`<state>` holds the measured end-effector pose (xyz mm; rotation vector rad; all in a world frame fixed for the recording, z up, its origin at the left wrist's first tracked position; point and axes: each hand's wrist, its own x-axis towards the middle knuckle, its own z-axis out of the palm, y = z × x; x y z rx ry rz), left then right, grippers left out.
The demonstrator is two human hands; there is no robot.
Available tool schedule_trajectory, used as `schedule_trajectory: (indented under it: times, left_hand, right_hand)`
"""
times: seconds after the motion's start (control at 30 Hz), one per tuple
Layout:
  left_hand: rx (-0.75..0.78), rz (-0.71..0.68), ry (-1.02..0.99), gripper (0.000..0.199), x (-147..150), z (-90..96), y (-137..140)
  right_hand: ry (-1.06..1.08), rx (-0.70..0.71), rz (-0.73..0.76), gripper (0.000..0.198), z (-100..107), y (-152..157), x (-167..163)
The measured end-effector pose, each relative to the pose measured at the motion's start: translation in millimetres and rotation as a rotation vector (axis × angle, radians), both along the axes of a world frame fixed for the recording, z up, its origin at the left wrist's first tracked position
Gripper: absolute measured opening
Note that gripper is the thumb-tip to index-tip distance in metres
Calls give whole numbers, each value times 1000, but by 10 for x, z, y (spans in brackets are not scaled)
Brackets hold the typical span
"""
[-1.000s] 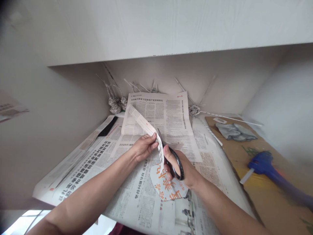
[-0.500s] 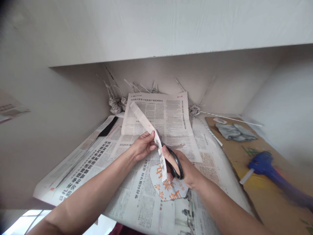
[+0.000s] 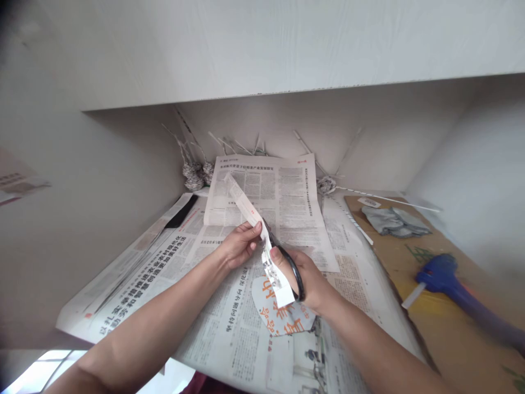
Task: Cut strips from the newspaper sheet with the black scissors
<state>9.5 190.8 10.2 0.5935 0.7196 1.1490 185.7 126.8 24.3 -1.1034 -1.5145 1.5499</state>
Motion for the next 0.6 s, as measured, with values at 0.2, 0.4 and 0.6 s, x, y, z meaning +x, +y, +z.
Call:
schedule_trajectory:
  times: [0.2,0.4,0.6]
  left_hand:
    - [-10,52,-36,4,-23,26,26]
    - [-14,-22,-32,8,-2,11,-24]
    - [-28,-68,-31,12,43,-20,-49]
  right_hand:
    - [-42,-46,-4,57,-4,3,4]
    - [-34,-38,82,63,-55,3,13]
    - [-44,9,82,64,-98,12,34]
